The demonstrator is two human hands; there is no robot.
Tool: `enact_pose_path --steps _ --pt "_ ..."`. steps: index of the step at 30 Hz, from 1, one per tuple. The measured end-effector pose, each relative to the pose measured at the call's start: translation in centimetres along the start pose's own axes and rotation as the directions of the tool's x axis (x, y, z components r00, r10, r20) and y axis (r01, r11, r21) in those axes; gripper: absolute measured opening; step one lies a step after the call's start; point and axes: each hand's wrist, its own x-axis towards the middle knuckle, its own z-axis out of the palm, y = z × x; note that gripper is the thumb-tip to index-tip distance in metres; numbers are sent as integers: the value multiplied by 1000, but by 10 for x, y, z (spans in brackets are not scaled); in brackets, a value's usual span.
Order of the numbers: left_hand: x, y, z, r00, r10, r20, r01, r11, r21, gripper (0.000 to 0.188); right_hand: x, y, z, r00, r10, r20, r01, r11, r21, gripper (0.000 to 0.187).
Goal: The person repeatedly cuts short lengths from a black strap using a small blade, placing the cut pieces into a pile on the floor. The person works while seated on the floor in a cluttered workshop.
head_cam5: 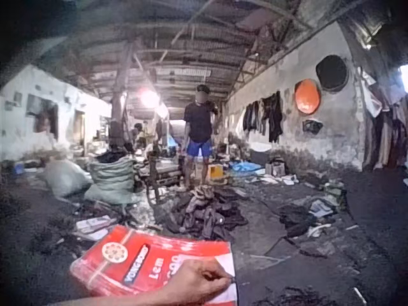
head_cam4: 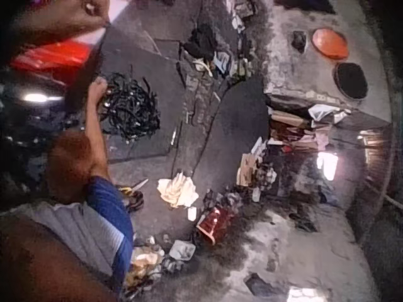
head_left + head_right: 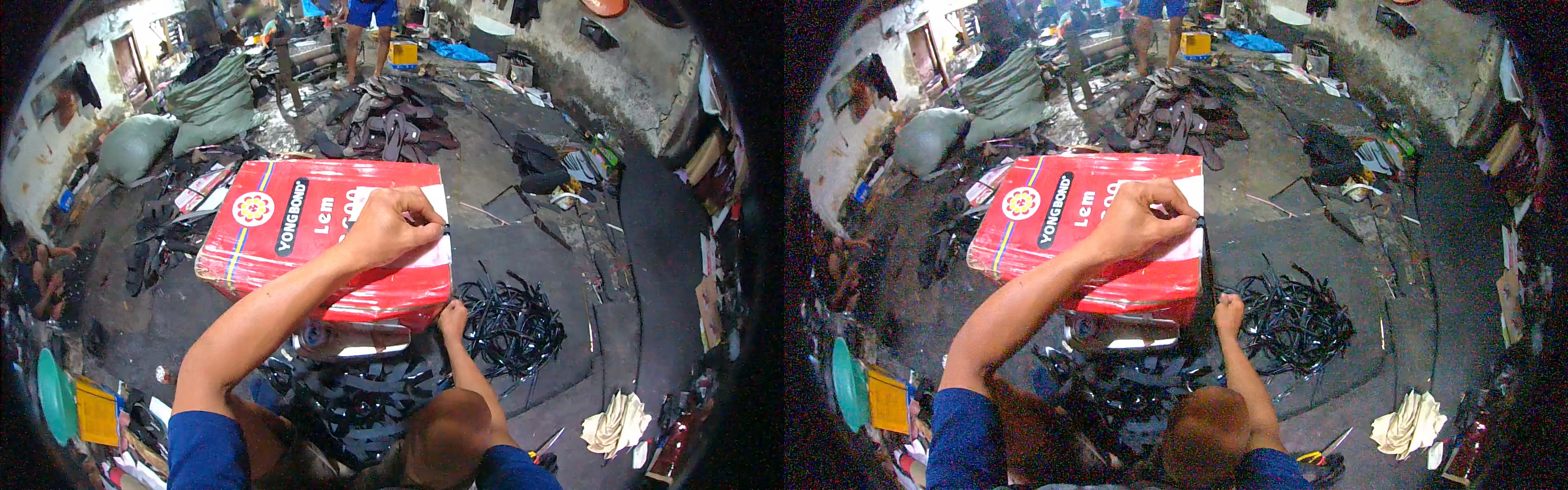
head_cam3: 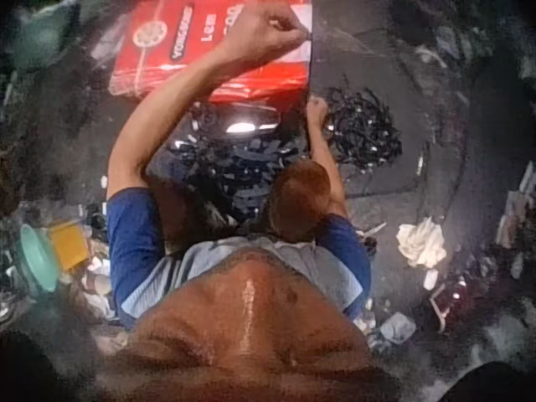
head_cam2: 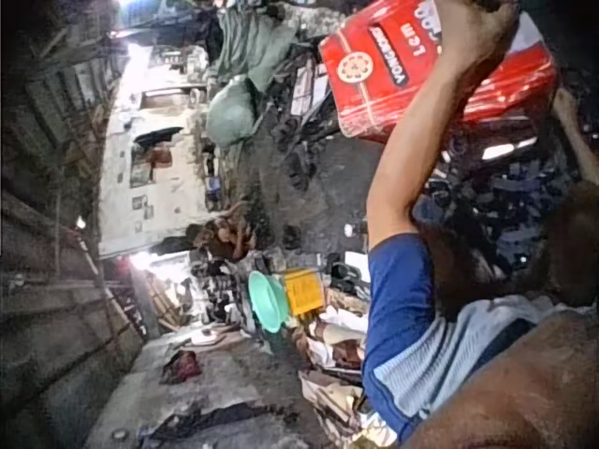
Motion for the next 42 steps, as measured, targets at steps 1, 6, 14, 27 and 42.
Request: enact_pose_path --steps 1,6,14,27,42 --pt "10 4 10 1000 8 20 -7 998 -55 10 9 43 7 996 6 -92 -14 996 -83 24" --pt "-4 -4 -2 999 -41 -25 40 998 -54 10 -20 44 14 992 117 46 -117 993 -8 25" --pt "2 -5 3 1000 2 4 -2 997 -81 8 -10 136 31 996 46 77 -30 980 -195 19" --pt "-2 3 -5 833 496 248 -554 759 344 41 55 107 -193 949 19 -315 -218 759 -613 24" --pt "-47 53 -10 754 504 420 -651 497 574 41 -179 37 -76 467 -58 883 274 958 -82 46"
